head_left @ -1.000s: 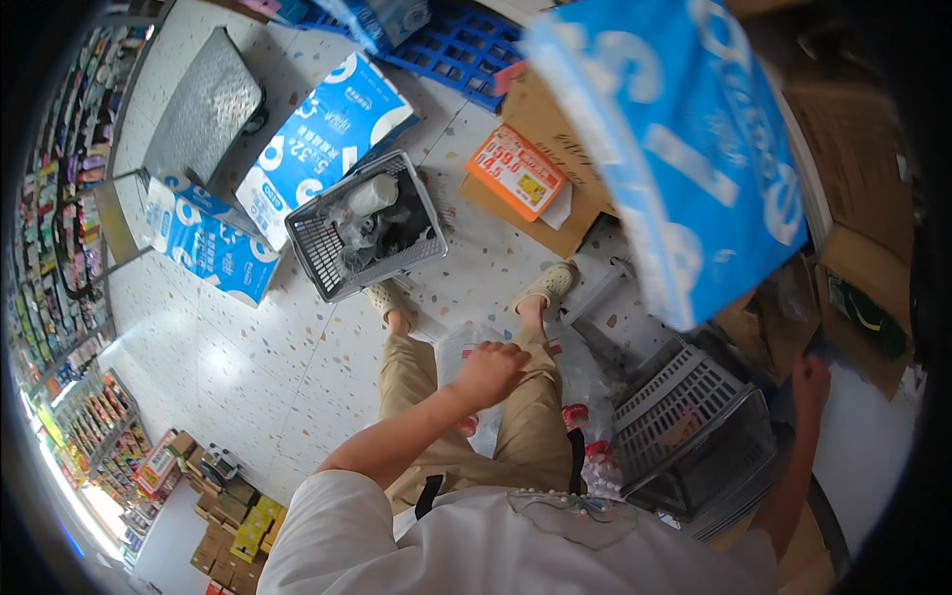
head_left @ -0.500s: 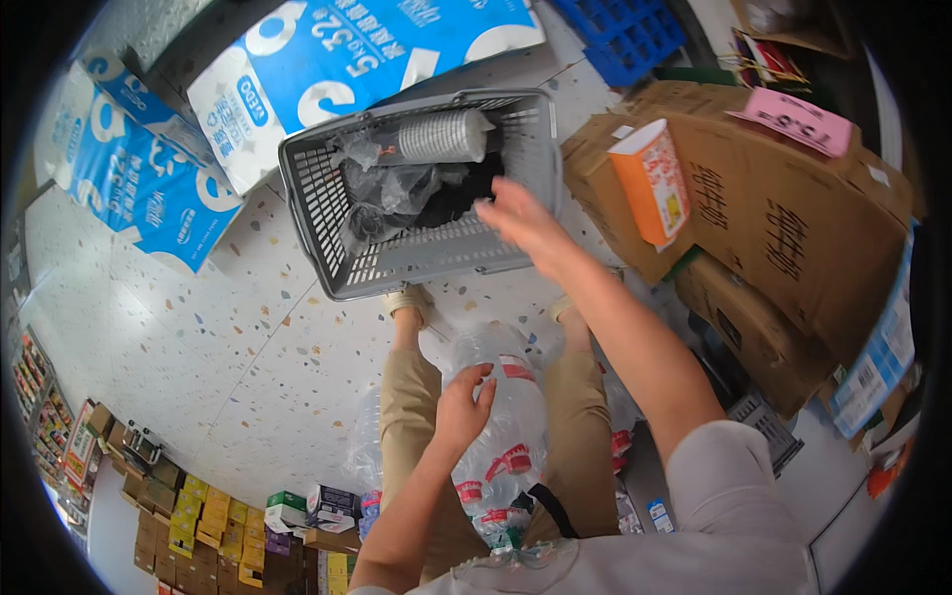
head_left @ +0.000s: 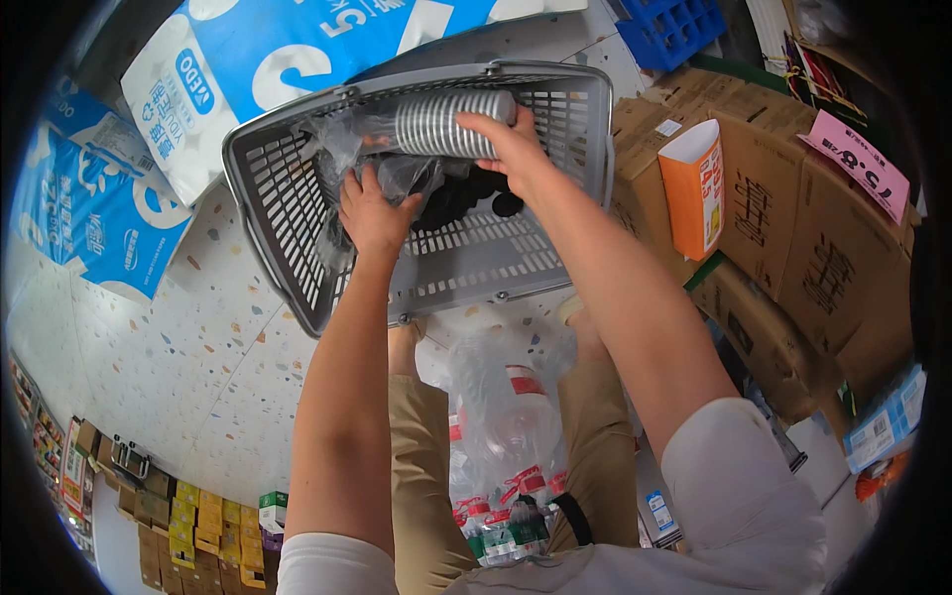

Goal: The person takes items from a box on the floor and places them into a shopping basket, then returns some items back into the box while organizing a storage shelf.

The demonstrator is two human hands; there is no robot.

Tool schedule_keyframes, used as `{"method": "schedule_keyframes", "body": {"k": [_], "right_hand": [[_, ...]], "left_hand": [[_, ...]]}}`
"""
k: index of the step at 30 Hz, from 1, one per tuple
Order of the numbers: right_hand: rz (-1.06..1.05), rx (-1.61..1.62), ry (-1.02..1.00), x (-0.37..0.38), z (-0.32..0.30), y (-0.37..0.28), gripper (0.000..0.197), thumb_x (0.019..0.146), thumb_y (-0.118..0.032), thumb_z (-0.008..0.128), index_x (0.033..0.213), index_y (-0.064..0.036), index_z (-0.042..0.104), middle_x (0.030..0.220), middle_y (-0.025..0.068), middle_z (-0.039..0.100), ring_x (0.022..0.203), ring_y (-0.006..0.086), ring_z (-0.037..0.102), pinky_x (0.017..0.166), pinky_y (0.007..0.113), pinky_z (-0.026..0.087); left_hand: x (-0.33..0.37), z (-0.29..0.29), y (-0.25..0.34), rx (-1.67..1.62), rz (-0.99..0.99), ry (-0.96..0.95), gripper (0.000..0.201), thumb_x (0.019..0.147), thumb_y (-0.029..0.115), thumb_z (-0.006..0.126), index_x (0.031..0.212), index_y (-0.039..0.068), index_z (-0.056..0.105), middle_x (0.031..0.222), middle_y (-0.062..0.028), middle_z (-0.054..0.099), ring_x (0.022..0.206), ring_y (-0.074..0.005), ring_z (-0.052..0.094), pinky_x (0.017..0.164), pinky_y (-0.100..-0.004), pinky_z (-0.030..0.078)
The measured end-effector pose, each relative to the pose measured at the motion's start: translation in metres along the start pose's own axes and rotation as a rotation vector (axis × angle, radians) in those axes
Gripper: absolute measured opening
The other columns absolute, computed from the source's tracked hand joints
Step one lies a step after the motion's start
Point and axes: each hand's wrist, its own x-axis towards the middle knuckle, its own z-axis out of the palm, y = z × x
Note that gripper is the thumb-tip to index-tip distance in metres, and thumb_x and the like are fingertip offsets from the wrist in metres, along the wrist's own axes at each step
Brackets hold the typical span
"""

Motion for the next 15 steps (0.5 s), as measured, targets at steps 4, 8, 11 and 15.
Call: {"method": "schedule_keyframes", "body": {"k": [4, 8, 11, 15], "right_hand": [[-0.072, 0.025, 0.103, -0.055, -0.025, 0.008, 0.096, 0.063, -0.031, 0.082, 0.134, -0.004, 0.024, 0.127, 0.0153, 0.041, 0.109, 0.024, 0.05, 0.076, 0.037, 0.049], [-0.169, 0.116, 0.202, -0.127, -0.077, 0.007, 0.095, 0.066, -0.025, 0.081, 0.137, -0.0038, 0.022, 0.131, 0.0151, 0.038, 0.115, 0.0237, 0.046, 0.086, 0.036, 0.046], [-0.237, 0.164, 0.297, -0.165, -0.11, 0.015, 0.094, 0.068, -0.021, 0.079, 0.139, -0.0036, 0.022, 0.132, 0.0148, 0.037, 0.12, 0.0236, 0.042, 0.095, 0.035, 0.04], [-0.264, 0.192, 0.409, -0.2, -0.144, 0.024, 0.091, 0.069, -0.018, 0.078, 0.14, -0.0039, 0.023, 0.134, 0.0144, 0.036, 0.123, 0.0231, 0.039, 0.1, 0.036, 0.035]], "left_hand": [[-0.001, 0.032, -0.054, -0.813, -0.024, 0.107, 0.035, 0.087, 0.021, 0.062, 0.114, -0.001, 0.056, 0.12, -0.0151, 0.058, 0.111, -0.0264, 0.054, 0.095, -0.0304, 0.039], [-0.031, -0.017, -0.034, -1.508, -0.352, -0.015, 0.023, 0.096, 0.02, 0.046, 0.109, 0.002, 0.054, 0.11, -0.0092, 0.058, 0.105, -0.0175, 0.054, 0.096, -0.0293, 0.039], [-0.056, -0.037, -0.026, -1.683, -0.356, -0.021, 0.028, 0.097, 0.024, 0.045, 0.113, 0.002, 0.051, 0.112, -0.0102, 0.057, 0.105, -0.0203, 0.053, 0.097, -0.0348, 0.04], [-0.081, -0.054, -0.011, -1.629, -0.329, -0.042, 0.028, 0.098, 0.026, 0.044, 0.112, 0.003, 0.051, 0.109, -0.0107, 0.058, 0.102, -0.0211, 0.055, 0.094, -0.0371, 0.043]]}}
